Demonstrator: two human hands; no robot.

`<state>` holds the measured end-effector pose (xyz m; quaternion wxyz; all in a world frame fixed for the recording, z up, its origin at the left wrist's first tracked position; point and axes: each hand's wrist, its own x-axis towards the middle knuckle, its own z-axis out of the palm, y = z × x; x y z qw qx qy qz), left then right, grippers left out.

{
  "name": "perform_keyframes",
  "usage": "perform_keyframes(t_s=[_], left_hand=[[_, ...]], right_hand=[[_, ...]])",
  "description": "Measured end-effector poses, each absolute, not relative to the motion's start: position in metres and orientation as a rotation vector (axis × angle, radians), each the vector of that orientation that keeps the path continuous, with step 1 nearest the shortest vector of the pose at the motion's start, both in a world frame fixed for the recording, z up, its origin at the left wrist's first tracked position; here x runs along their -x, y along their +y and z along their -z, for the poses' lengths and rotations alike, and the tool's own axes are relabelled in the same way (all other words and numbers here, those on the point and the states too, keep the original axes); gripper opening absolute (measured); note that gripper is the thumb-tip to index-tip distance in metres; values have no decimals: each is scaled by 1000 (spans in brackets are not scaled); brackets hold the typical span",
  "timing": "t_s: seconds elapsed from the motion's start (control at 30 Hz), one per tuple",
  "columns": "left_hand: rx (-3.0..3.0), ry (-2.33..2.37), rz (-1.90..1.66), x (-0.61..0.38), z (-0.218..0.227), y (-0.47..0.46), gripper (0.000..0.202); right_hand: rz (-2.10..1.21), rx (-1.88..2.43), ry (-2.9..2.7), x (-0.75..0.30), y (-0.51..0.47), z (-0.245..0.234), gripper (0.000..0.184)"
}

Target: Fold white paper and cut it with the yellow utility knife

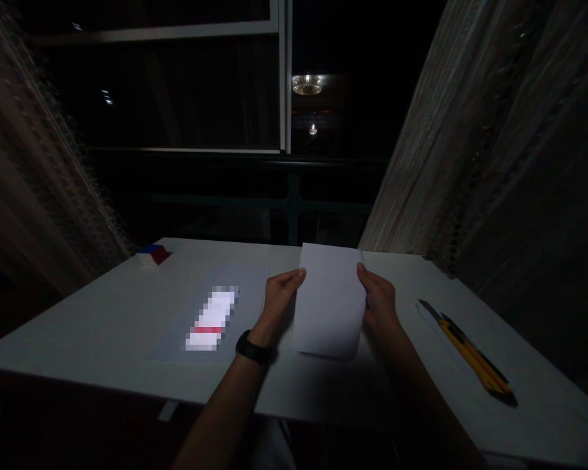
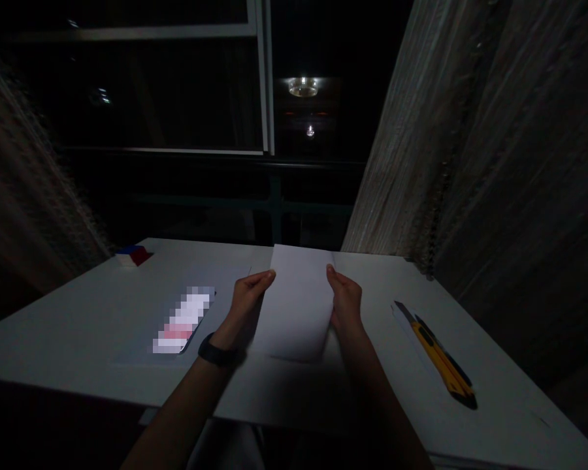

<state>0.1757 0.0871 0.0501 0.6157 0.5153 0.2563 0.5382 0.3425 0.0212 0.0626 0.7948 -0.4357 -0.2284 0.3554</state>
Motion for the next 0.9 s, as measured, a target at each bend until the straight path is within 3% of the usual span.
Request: perform_keyframes(t_s=[0.37,0.9], left_hand=[[-1228,691,-1396,-170,-51,97,33],[-1251,722,-1390,-168,-55,95,35]], right_hand=[[-983,975,-689,-343,18,-61,34],[-981,971,-718,-340,16,-63,34]])
